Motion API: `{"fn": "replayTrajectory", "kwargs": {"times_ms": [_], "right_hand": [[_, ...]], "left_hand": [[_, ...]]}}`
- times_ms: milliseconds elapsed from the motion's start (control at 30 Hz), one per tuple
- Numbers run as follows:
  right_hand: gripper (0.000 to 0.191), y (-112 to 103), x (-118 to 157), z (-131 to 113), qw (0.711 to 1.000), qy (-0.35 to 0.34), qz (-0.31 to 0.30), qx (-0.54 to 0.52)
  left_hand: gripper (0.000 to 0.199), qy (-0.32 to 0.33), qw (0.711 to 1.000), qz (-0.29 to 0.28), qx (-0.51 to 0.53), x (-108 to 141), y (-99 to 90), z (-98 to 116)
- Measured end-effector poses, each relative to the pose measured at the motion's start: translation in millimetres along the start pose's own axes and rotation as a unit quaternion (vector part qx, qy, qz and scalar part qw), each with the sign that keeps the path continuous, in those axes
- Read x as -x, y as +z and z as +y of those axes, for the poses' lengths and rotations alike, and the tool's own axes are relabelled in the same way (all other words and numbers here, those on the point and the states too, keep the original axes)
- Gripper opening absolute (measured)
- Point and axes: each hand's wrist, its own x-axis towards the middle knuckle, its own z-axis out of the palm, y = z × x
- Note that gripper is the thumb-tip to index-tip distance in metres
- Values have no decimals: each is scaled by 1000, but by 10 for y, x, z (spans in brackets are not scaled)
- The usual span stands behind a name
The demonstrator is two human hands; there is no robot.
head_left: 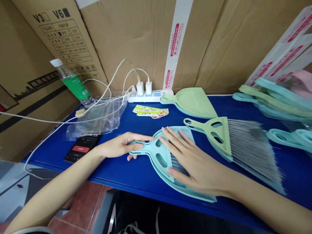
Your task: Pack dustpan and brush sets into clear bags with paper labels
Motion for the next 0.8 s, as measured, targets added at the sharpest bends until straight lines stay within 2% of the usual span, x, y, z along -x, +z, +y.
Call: {"fn": "replayTrajectory", "kwargs": {"times_ms": [400,533,800], "right_hand": [[73,45,11,-21,1000,-1,20,16],[71,37,15,-41,1000,5,7,17],[74,45,22,-76,999,32,2,5]], "left_hand": [[46,0,1000,8,-1,-17,-10,-14],[46,-1,1000,9,-11,-25,-15,-19],[43,22,993,39,-110,-17,-19,25]]}}
